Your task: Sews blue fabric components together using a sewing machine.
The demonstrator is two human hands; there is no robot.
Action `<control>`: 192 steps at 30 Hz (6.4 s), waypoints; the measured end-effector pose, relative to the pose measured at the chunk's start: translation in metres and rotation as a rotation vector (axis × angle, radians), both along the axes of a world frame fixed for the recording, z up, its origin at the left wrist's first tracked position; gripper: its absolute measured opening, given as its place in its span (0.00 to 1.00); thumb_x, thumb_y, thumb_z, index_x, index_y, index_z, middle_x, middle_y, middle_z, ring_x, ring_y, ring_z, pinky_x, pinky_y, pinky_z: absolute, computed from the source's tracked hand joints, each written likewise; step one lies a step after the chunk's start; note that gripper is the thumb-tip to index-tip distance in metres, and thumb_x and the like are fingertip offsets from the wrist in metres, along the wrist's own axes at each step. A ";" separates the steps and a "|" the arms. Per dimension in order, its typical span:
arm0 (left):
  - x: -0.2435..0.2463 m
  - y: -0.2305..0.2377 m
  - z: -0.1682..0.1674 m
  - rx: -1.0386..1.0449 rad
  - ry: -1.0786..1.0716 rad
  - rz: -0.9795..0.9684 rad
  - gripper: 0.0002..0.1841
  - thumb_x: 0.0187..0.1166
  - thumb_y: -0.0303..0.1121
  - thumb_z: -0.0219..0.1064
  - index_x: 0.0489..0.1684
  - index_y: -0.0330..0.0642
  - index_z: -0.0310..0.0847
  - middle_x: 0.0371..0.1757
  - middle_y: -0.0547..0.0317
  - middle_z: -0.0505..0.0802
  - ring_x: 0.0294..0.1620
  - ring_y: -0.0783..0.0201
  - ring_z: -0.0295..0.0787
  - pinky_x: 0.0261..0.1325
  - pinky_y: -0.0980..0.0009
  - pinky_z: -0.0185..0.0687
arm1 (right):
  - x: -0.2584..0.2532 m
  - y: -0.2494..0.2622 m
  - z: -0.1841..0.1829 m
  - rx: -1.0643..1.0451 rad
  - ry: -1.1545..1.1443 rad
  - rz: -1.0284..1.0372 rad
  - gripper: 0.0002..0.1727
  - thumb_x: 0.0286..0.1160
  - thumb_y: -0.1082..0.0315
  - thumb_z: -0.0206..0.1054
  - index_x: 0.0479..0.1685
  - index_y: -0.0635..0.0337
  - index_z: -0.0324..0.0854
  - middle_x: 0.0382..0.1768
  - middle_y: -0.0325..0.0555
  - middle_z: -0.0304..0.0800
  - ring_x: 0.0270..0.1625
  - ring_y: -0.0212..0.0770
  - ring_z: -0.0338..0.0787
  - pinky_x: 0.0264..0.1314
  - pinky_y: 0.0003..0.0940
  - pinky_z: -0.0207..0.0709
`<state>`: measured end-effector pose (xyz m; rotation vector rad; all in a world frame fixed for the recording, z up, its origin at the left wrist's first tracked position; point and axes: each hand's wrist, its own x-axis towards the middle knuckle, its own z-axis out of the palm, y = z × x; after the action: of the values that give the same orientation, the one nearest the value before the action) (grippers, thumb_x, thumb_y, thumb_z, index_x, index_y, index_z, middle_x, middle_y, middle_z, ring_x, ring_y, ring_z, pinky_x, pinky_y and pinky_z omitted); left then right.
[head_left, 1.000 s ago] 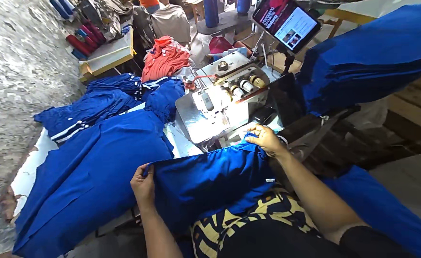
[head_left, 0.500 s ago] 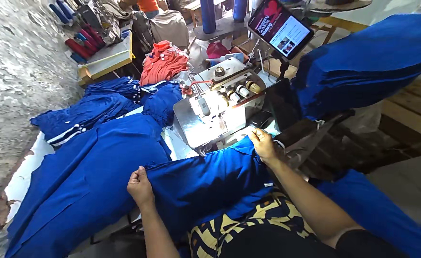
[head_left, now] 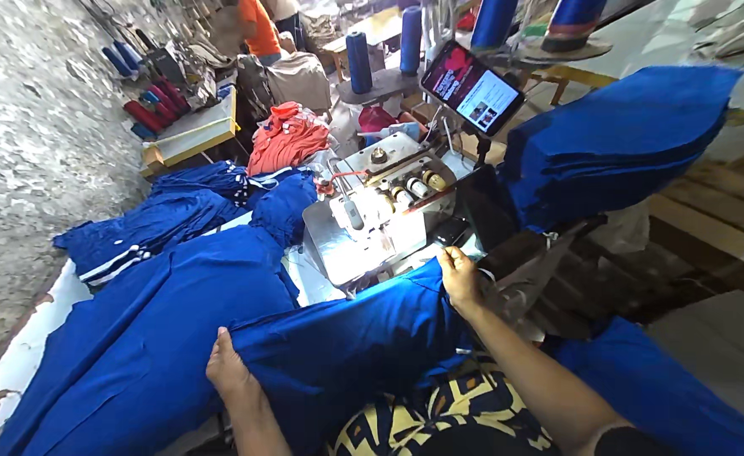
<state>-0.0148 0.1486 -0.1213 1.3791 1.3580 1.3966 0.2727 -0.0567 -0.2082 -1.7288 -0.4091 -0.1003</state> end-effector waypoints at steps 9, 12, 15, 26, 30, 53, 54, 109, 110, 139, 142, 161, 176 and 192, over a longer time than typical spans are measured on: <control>0.003 0.079 0.095 0.409 0.613 -0.067 0.26 0.91 0.38 0.56 0.48 0.12 0.81 0.44 0.21 0.88 0.48 0.37 0.86 0.60 0.44 0.76 | -0.018 0.010 0.032 -0.147 -0.130 0.142 0.15 0.80 0.69 0.64 0.33 0.75 0.88 0.27 0.58 0.88 0.32 0.48 0.88 0.42 0.46 0.82; 0.017 0.113 0.048 0.284 0.824 -0.146 0.25 0.92 0.40 0.53 0.53 0.17 0.83 0.51 0.18 0.89 0.59 0.21 0.85 0.65 0.26 0.70 | -0.025 0.008 0.015 -0.391 -0.065 0.371 0.17 0.79 0.62 0.66 0.41 0.71 0.89 0.37 0.62 0.92 0.43 0.58 0.93 0.53 0.58 0.83; 0.023 0.120 0.023 0.344 0.762 -0.099 0.22 0.90 0.40 0.57 0.58 0.24 0.82 0.44 0.23 0.91 0.48 0.25 0.89 0.52 0.27 0.76 | -0.029 0.022 -0.007 -0.228 -0.483 0.094 0.12 0.66 0.64 0.72 0.35 0.67 0.91 0.33 0.55 0.93 0.35 0.50 0.95 0.41 0.45 0.89; 0.017 0.123 0.020 0.344 0.625 -0.078 0.16 0.86 0.33 0.61 0.54 0.24 0.83 0.38 0.29 0.90 0.39 0.34 0.88 0.47 0.34 0.78 | 0.019 0.064 0.129 -0.351 -1.124 -0.202 0.10 0.54 0.78 0.72 0.35 0.58 0.92 0.57 0.62 0.92 0.63 0.66 0.89 0.64 0.66 0.74; 0.016 0.123 0.019 0.349 0.626 -0.075 0.16 0.86 0.33 0.61 0.52 0.25 0.84 0.36 0.30 0.90 0.38 0.33 0.88 0.45 0.34 0.77 | 0.016 0.066 0.130 -0.362 -1.196 -0.181 0.10 0.56 0.82 0.69 0.32 0.59 0.91 0.55 0.59 0.93 0.62 0.61 0.90 0.68 0.62 0.72; 0.017 0.124 0.021 0.320 0.638 -0.095 0.15 0.86 0.34 0.61 0.52 0.26 0.84 0.35 0.32 0.90 0.37 0.34 0.87 0.44 0.33 0.76 | 0.005 0.021 0.158 -0.541 -1.575 0.123 0.11 0.75 0.74 0.61 0.29 0.48 0.83 0.49 0.52 0.92 0.56 0.52 0.90 0.70 0.58 0.71; 0.017 0.124 0.020 0.323 0.643 -0.096 0.15 0.85 0.33 0.61 0.52 0.26 0.84 0.35 0.31 0.90 0.37 0.33 0.88 0.44 0.33 0.76 | 0.003 0.018 0.158 -0.541 -1.546 0.102 0.09 0.72 0.73 0.63 0.29 0.50 0.84 0.47 0.52 0.93 0.54 0.53 0.91 0.68 0.58 0.72; 0.020 0.124 0.024 0.298 0.668 -0.079 0.16 0.86 0.34 0.62 0.54 0.26 0.85 0.39 0.30 0.91 0.42 0.34 0.89 0.50 0.33 0.76 | 0.230 0.048 0.337 -0.674 -0.846 0.024 0.17 0.76 0.77 0.60 0.60 0.62 0.89 0.58 0.68 0.90 0.69 0.69 0.83 0.77 0.77 0.49; 0.020 0.124 0.024 0.299 0.666 -0.084 0.16 0.86 0.33 0.62 0.54 0.25 0.85 0.39 0.30 0.91 0.42 0.34 0.88 0.50 0.34 0.76 | 0.227 0.047 0.341 -0.723 -0.828 0.028 0.17 0.77 0.76 0.61 0.61 0.61 0.89 0.59 0.67 0.90 0.69 0.68 0.83 0.78 0.77 0.48; 0.019 0.126 0.023 0.305 0.672 -0.095 0.14 0.84 0.33 0.64 0.51 0.27 0.86 0.38 0.32 0.92 0.42 0.34 0.89 0.50 0.32 0.77 | 0.193 0.057 0.372 -1.133 -0.704 -0.051 0.17 0.78 0.71 0.67 0.63 0.69 0.84 0.63 0.73 0.84 0.73 0.74 0.77 0.79 0.78 0.51; 0.019 0.127 0.021 0.307 0.676 -0.098 0.14 0.84 0.33 0.64 0.51 0.28 0.87 0.38 0.32 0.92 0.42 0.34 0.89 0.49 0.32 0.77 | 0.174 0.062 0.374 -1.047 -0.764 -0.135 0.33 0.65 0.69 0.77 0.72 0.74 0.76 0.73 0.77 0.73 0.80 0.76 0.68 0.79 0.76 0.53; 0.018 0.127 0.023 0.293 0.683 -0.085 0.14 0.84 0.32 0.64 0.52 0.26 0.86 0.38 0.32 0.92 0.41 0.35 0.89 0.51 0.34 0.77 | 0.143 0.169 0.323 0.123 0.098 0.375 0.13 0.83 0.65 0.68 0.56 0.65 0.86 0.41 0.47 0.90 0.32 0.35 0.81 0.36 0.32 0.75; 0.003 0.126 0.024 0.331 0.771 -0.357 0.23 0.82 0.45 0.67 0.58 0.30 0.86 0.53 0.27 0.91 0.58 0.25 0.87 0.59 0.22 0.70 | 0.027 -0.010 0.164 0.182 -0.692 0.139 0.15 0.84 0.69 0.61 0.51 0.75 0.86 0.34 0.53 0.93 0.27 0.32 0.89 0.31 0.29 0.85; 0.002 0.068 0.022 0.597 0.566 -0.250 0.17 0.84 0.33 0.63 0.50 0.20 0.85 0.45 0.28 0.92 0.47 0.40 0.92 0.55 0.43 0.81 | -0.052 -0.002 -0.003 -0.386 -0.766 0.530 0.17 0.79 0.55 0.66 0.50 0.59 0.93 0.54 0.58 0.93 0.60 0.61 0.91 0.59 0.61 0.82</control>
<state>-0.0124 0.2171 -0.0991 2.3893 1.0623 1.3466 0.2205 -0.0583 -0.2114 -1.8477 -1.5155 -0.3155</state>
